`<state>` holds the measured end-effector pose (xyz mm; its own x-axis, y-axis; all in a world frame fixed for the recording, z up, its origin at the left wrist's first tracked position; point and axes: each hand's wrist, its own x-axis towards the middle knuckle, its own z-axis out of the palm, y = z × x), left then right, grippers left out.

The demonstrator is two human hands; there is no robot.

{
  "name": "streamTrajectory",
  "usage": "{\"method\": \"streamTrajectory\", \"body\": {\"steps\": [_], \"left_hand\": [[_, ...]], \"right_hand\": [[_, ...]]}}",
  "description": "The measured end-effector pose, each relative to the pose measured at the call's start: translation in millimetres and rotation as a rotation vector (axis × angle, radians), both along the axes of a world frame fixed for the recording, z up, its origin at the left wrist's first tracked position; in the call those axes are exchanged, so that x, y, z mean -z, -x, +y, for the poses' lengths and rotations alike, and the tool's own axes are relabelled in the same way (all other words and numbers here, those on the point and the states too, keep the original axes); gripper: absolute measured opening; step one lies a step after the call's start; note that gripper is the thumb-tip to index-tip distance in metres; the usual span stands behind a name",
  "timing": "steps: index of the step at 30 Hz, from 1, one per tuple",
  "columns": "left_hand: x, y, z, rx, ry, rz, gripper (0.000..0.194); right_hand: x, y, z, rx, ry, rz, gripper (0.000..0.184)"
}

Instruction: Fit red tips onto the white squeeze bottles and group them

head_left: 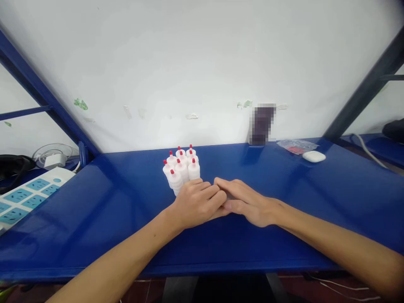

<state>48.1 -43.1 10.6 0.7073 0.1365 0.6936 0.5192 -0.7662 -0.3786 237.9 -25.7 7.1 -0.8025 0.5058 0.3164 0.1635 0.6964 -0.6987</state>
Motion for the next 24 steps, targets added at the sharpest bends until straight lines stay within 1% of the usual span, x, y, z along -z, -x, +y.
{"method": "streamTrajectory", "body": {"steps": [4, 8, 12, 16, 19, 24], "left_hand": [[1.3, 0.0, -0.4, -0.005, -0.007, 0.017, 0.039], [1.4, -1.0, -0.2, -0.012, -0.014, 0.018, 0.039], [2.4, -1.9, 0.7, -0.012, -0.011, 0.020, 0.038], [3.9, -2.8, 1.4, -0.017, 0.001, 0.026, 0.039], [3.9, -2.6, 2.2, -0.026, 0.008, 0.028, 0.040], [2.2, 0.1, 1.9, -0.087, 0.028, 0.008, 0.041]], "right_hand": [[-4.2, 2.0, -1.7, -0.001, 0.032, -0.007, 0.016], [-6.5, 3.5, -3.1, 0.018, 0.044, -0.023, 0.015], [-7.4, 3.6, -3.9, 0.043, -0.022, -0.089, 0.014], [-6.2, 4.1, -4.0, 0.062, -0.074, -0.131, 0.008], [-5.2, 4.9, -4.2, 0.079, -0.099, -0.126, 0.007], [-4.6, 0.1, -0.7, 0.150, -0.119, -0.076, 0.006]]}}
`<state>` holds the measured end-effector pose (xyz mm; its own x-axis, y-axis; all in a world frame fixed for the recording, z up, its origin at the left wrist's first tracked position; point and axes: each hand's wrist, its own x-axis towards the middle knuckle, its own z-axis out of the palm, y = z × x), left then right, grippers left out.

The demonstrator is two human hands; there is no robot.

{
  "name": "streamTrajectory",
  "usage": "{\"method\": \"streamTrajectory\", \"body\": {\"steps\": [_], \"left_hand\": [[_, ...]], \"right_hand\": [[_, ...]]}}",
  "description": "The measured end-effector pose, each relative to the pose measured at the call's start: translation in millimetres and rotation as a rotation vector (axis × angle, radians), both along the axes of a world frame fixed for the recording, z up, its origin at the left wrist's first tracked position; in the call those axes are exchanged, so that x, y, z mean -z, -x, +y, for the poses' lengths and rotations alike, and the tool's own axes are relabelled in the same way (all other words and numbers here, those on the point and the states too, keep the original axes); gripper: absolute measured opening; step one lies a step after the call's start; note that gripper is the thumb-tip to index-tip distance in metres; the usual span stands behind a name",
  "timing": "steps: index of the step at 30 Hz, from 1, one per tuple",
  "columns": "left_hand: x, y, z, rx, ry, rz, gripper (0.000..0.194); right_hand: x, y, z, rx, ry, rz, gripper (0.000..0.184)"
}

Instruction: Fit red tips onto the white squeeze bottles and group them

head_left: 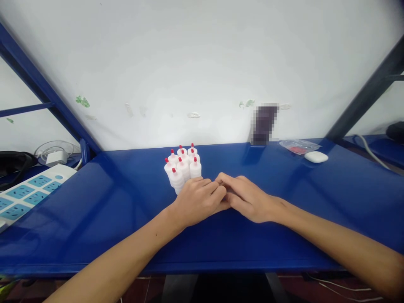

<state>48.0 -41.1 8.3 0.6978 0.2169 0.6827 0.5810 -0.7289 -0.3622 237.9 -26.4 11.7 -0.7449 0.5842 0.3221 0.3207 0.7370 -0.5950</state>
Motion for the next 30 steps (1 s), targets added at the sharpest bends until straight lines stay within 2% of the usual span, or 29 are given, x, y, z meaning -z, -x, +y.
{"method": "streamTrajectory", "body": {"steps": [2, 6, 8, 12, 18, 22, 26, 30], "left_hand": [[1.6, 0, -2, 0.015, 0.022, 0.008, 0.045], [13.6, -5, -10, 0.175, 0.140, 0.140, 0.052], [21.4, -9, -13, 0.206, 0.203, 0.207, 0.054], [29.1, -11, -14, 0.151, 0.267, 0.275, 0.054], [26.2, -10, -11, 0.069, 0.357, 0.302, 0.049], [27.0, -10, -13, 0.096, 0.416, 0.279, 0.045], [27.9, -11, -14, 0.188, 0.451, 0.243, 0.041], [27.8, -11, -15, 0.265, 0.420, 0.212, 0.033]], "right_hand": [[1.2, -4, 4, 0.037, -0.004, 0.052, 0.004], [3.3, -9, 13, 0.114, 0.014, 0.162, 0.012], [3.5, -8, 16, 0.144, 0.035, 0.163, 0.003], [5.0, -4, 18, 0.189, 0.073, 0.135, 0.023], [11.3, 1, 20, 0.254, 0.130, 0.141, 0.029], [14.3, 0, 20, 0.219, 0.107, 0.153, 0.030], [10.4, -1, 17, 0.154, 0.079, 0.078, 0.019], [4.3, 3, 15, 0.109, 0.016, -0.027, 0.031]]}}
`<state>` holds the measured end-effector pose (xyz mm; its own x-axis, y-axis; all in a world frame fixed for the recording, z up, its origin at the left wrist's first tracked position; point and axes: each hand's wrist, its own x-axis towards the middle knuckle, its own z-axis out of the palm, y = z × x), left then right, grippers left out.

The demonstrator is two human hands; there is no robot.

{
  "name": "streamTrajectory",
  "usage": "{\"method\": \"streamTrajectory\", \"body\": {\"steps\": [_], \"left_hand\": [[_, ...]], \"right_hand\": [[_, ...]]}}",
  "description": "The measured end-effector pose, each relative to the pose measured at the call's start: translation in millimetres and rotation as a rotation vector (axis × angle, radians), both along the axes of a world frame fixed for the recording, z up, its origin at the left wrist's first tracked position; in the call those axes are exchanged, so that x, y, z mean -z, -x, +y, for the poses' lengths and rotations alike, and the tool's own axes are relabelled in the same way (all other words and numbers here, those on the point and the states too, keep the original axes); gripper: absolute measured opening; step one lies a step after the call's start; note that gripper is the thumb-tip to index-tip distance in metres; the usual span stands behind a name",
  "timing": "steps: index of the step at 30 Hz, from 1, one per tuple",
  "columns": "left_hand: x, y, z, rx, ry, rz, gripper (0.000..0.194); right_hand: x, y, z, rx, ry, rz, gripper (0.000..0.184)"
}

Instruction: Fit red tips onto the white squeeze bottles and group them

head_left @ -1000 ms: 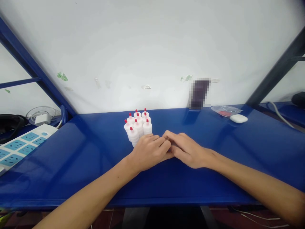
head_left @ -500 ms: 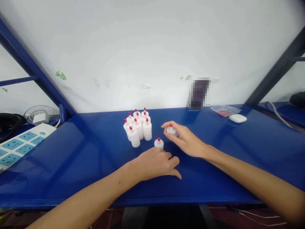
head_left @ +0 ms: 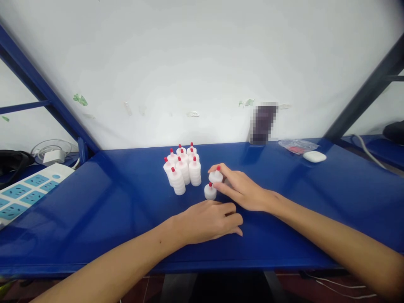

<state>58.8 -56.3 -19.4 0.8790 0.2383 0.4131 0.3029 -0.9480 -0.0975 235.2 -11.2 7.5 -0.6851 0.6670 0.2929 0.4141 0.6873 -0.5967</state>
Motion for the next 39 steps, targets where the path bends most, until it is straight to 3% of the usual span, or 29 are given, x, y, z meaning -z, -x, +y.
{"method": "streamTrajectory", "body": {"steps": [7, 19, 23, 27, 31, 39], "left_hand": [[-7.4, 3, -3, 0.062, 0.039, -0.066, 0.019], [-9.9, 4, -2, 0.105, 0.094, -0.082, 0.028], [-14.2, 6, -3, 0.096, 0.049, -0.149, 0.029], [-18.8, 8, -2, 0.064, -0.029, -0.280, 0.016], [-21.8, 10, 2, 0.043, -0.036, -0.349, 0.008], [-21.9, 19, 14, -0.009, -0.083, -0.560, 0.018]], "right_hand": [[0.5, 2, 3, 0.009, -0.045, -0.121, 0.037], [3.7, -2, 3, 0.024, -0.138, -0.167, 0.047], [3.3, -11, 5, 0.011, -0.135, -0.057, 0.039], [2.7, -16, 9, 0.019, -0.144, 0.103, 0.025], [2.4, -13, 12, 0.074, -0.184, 0.136, 0.017], [6.0, -11, 6, 0.146, -0.232, 0.282, 0.031]]}}
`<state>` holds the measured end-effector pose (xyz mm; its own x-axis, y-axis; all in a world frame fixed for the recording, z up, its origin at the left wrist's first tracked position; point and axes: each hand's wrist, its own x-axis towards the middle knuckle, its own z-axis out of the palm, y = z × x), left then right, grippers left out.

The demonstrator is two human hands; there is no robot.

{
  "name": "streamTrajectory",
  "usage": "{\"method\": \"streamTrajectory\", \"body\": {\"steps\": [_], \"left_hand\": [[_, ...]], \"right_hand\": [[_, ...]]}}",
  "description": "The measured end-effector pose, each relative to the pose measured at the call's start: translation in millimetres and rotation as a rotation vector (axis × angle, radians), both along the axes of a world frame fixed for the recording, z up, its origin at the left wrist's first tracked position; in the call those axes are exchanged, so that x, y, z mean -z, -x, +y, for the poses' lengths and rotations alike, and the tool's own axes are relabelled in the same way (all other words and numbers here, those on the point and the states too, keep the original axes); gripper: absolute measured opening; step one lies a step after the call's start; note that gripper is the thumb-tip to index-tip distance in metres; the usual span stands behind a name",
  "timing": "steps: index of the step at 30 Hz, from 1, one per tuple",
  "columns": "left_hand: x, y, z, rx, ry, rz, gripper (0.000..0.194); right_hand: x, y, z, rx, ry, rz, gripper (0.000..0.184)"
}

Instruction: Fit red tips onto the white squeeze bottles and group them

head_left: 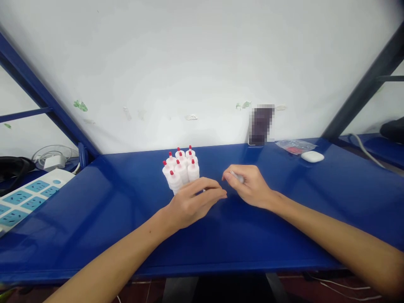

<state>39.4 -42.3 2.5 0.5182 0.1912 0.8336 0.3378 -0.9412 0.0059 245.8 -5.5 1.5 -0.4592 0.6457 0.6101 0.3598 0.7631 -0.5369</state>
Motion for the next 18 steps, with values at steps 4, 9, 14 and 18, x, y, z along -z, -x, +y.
{"method": "streamTrajectory", "body": {"steps": [4, 9, 14, 18], "left_hand": [[0.9, -1, 4, -0.004, 0.011, -0.101, 0.027], [1.1, -6, 5, 0.029, 0.021, -0.175, 0.026], [2.5, -5, 3, 0.042, 0.029, -0.137, 0.020], [5.1, -3, 3, 0.057, 0.021, -0.073, 0.024]], "right_hand": [[-4.0, -4, -5, -0.172, -0.035, -0.016, 0.032], [-5.8, -3, -9, -0.337, -0.037, -0.114, 0.035], [-3.0, 1, -12, -0.356, -0.015, -0.167, 0.039], [-1.3, 3, -12, -0.337, 0.001, -0.195, 0.037]]}}
